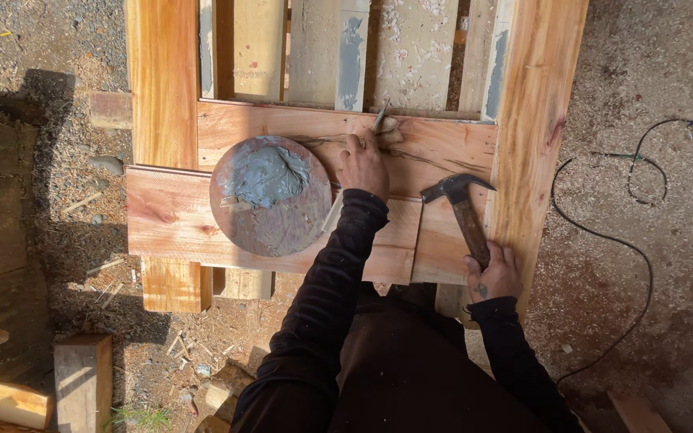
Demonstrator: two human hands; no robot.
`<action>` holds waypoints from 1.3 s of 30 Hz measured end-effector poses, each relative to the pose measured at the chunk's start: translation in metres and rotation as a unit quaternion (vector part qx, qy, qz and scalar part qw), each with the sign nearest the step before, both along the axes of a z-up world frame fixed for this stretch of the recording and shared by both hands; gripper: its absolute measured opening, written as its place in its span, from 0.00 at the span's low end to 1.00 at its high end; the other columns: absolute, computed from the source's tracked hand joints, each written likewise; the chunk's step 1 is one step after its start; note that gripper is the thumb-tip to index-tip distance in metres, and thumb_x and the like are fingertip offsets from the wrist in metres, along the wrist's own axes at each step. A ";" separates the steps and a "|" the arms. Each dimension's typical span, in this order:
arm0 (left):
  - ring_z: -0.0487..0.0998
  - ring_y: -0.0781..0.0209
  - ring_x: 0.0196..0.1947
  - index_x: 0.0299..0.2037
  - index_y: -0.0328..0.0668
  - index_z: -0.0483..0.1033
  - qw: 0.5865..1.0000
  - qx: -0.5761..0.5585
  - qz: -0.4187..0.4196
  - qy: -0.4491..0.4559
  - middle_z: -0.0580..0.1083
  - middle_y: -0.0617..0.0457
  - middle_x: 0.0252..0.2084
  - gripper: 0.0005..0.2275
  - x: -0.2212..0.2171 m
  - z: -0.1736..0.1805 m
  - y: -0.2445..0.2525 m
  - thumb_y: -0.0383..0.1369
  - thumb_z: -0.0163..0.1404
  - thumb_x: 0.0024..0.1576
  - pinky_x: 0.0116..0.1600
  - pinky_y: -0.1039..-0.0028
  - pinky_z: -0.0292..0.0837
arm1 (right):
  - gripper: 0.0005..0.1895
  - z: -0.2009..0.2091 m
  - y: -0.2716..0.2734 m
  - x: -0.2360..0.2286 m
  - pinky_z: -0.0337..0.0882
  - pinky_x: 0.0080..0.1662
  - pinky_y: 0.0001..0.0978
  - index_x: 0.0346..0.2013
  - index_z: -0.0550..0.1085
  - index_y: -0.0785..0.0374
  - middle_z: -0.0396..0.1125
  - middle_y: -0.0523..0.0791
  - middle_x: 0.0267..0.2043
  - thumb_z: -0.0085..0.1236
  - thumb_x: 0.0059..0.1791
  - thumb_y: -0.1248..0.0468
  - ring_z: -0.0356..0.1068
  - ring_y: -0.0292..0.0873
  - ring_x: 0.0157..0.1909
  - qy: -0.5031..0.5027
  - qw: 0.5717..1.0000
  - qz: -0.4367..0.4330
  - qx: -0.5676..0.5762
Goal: The person smooths a wooden plank on a table saw, marks it with a pen, and then applies a gray compound into the gaps of a wooden frame using a putty knife. The person works on filling the joints of the frame.
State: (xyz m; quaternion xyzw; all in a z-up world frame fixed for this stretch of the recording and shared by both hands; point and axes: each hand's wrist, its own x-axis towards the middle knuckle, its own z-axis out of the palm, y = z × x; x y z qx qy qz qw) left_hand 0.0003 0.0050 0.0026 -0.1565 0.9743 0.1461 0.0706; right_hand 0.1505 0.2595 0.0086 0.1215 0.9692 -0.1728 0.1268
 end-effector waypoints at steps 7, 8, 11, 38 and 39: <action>0.72 0.46 0.46 0.66 0.45 0.64 0.999 -0.041 0.010 0.003 0.67 0.47 0.48 0.24 -0.012 0.001 0.008 0.29 0.47 0.58 0.39 0.51 0.74 | 0.29 0.001 -0.003 -0.009 0.71 0.52 0.49 0.57 0.74 0.64 0.67 0.49 0.53 0.66 0.46 0.53 0.67 0.56 0.56 0.005 1.000 0.006 -0.002; 0.73 0.46 0.46 0.67 0.45 0.64 0.999 -0.041 0.019 -0.007 0.67 0.47 0.48 0.23 -0.008 -0.001 0.012 0.29 0.47 0.59 0.38 0.52 0.74 | 0.29 0.003 0.000 -0.003 0.72 0.51 0.49 0.57 0.74 0.64 0.67 0.49 0.52 0.66 0.46 0.53 0.67 0.56 0.56 -0.007 1.000 0.009 -0.001; 0.73 0.48 0.47 0.67 0.44 0.63 0.998 -0.068 0.014 0.003 0.67 0.48 0.48 0.24 -0.001 -0.004 0.014 0.29 0.47 0.58 0.40 0.51 0.74 | 0.29 0.004 0.003 -0.001 0.71 0.51 0.49 0.57 0.74 0.64 0.67 0.50 0.53 0.67 0.46 0.53 0.67 0.56 0.56 0.001 1.000 0.015 -0.002; 0.74 0.47 0.54 0.48 0.68 0.82 0.972 -0.052 -0.199 -0.116 0.75 0.51 0.49 0.14 -0.078 0.063 -0.165 0.33 0.45 0.59 0.56 0.42 0.64 | 0.21 -0.053 -0.171 -0.077 0.74 0.50 0.32 0.59 0.71 0.71 0.71 0.53 0.55 0.56 0.51 0.69 0.73 0.44 0.53 -0.038 0.909 0.032 -0.413; 0.75 0.46 0.52 0.51 0.66 0.82 0.973 -0.042 -0.206 -0.101 0.75 0.49 0.48 0.16 -0.081 0.068 -0.180 0.31 0.46 0.58 0.54 0.44 0.66 | 0.20 -0.064 -0.181 -0.086 0.74 0.51 0.32 0.58 0.71 0.71 0.72 0.52 0.54 0.56 0.51 0.69 0.74 0.43 0.52 -0.036 0.913 0.049 -0.403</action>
